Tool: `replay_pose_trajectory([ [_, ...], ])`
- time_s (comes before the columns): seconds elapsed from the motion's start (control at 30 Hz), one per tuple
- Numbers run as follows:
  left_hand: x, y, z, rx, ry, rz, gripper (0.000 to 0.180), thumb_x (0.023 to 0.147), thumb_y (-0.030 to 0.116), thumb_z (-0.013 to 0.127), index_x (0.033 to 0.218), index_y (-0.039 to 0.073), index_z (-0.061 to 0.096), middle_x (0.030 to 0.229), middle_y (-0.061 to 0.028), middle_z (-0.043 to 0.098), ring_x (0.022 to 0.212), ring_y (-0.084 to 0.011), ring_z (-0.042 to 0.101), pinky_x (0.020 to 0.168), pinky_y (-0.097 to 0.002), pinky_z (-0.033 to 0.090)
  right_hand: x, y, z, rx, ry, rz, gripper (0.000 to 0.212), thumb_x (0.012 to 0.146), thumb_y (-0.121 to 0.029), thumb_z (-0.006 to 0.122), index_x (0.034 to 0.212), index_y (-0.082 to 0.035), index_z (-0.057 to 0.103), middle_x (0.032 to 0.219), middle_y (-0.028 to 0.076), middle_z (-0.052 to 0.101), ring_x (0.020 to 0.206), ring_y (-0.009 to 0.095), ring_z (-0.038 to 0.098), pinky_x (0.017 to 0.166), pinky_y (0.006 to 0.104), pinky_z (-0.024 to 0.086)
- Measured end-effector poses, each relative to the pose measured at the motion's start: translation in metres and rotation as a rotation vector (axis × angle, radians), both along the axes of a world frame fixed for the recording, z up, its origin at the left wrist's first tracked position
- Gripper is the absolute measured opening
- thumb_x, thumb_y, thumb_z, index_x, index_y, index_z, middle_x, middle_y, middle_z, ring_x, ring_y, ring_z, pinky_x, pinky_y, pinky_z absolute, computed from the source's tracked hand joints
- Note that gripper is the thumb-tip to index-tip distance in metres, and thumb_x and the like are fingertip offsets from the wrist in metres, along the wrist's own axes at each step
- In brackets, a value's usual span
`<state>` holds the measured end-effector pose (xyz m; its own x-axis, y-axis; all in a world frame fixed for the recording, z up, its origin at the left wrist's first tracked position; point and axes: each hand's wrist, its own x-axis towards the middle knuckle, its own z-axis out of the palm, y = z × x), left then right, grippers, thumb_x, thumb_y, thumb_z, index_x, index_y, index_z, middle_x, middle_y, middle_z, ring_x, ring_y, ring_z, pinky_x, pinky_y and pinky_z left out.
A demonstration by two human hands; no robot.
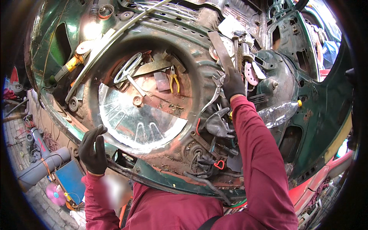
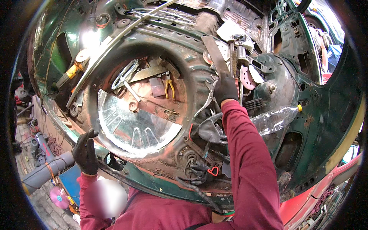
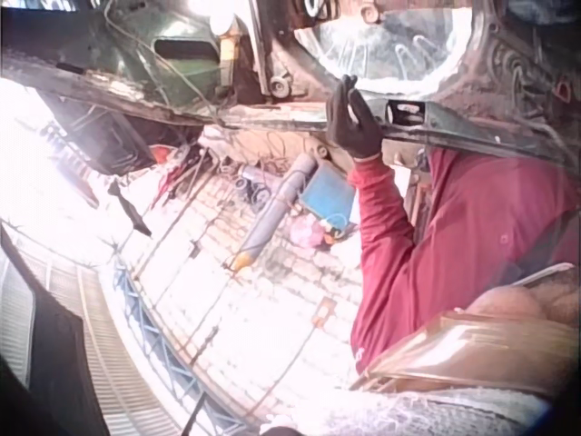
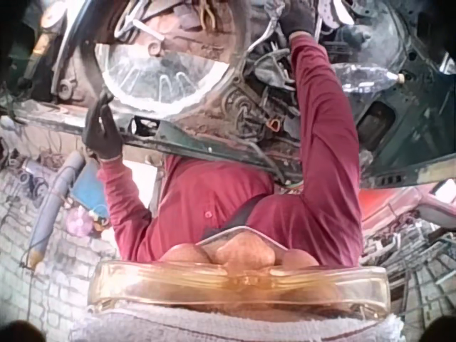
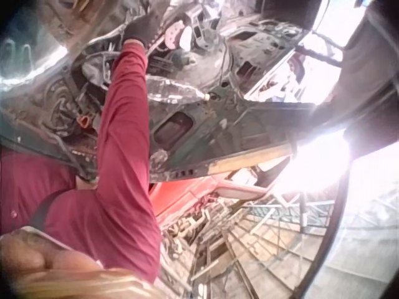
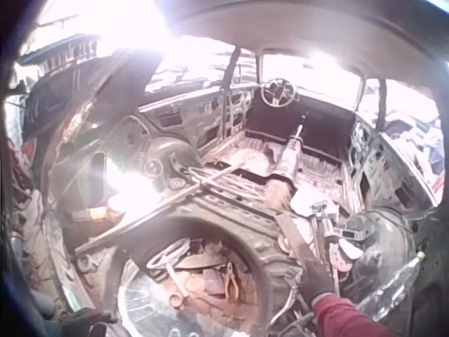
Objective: The person uses a hammer and a metal rod to tap and shape a section of a car's inner metal panel. They briefly remove and put on glasses, then continue hammering the panel.
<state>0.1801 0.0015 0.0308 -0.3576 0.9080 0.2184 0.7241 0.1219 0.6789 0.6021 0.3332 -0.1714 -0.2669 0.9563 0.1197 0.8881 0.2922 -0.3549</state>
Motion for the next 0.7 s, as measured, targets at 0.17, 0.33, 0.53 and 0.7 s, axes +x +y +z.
replay_pose_trajectory([
  [0.17, -0.005, -0.004, -0.003, 0.02, -0.006, 0.009, 0.023, 0.103, 0.003, 0.065, 0.121, -0.007, 0.075, 0.105, -0.0178, 0.08, 0.097, -0.0285, 0.076, 0.09, -0.0397, 0.058, -0.047, 0.056, -0.014, -0.052, -0.057, -0.079, 0.051, 0.098, -0.013, 0.053, 0.148, -0.001, 0.05, 0.145, 0.028, 0.058, 0.132, 0.048, 0.059, 0.111, 0.0526, 0.05],
  [0.33, -0.008, -0.001, 0.001, 0.031, 0.037, 0.005, 0.02, 0.101, 0.004, 0.068, 0.115, -0.006, 0.077, 0.102, -0.0166, 0.08, 0.097, -0.0302, 0.076, 0.091, -0.0406, 0.058, -0.046, 0.122, -0.044, -0.083, -0.361, -0.198, 0.081, 0.096, -0.019, 0.061, 0.163, 0.01, 0.027, 0.156, 0.037, 0.047, 0.142, 0.047, 0.054, 0.117, 0.0501, 0.046],
  [0.53, -0.008, -0.002, 0.0, 0.006, 0.023, 0.035, 0.023, 0.093, -0.002, 0.067, 0.114, -0.005, 0.078, 0.103, -0.0154, 0.081, 0.099, -0.0308, 0.076, 0.091, -0.0405, 0.059, -0.055, 0.169, -0.052, -0.193, -0.411, -0.415, 0.1, 0.089, -0.03, 0.07, 0.17, -0.002, 0.02, 0.159, 0.034, 0.048, 0.148, 0.046, 0.05, 0.123, 0.0502, 0.041],
  [0.7, -0.013, -0.003, -0.005, 0.035, 0.018, -0.021, 0.027, 0.092, -0.005, 0.066, 0.117, -0.006, 0.076, 0.101, -0.0175, 0.08, 0.096, -0.0309, 0.076, 0.089, -0.0413, 0.06, -0.05, 0.213, -0.059, -0.224, -0.529, -0.4, 0.08, 0.092, -0.028, 0.065, 0.162, 0.003, 0.038, 0.144, 0.032, 0.064, 0.137, 0.044, 0.062, 0.116, 0.0498, 0.049],
])
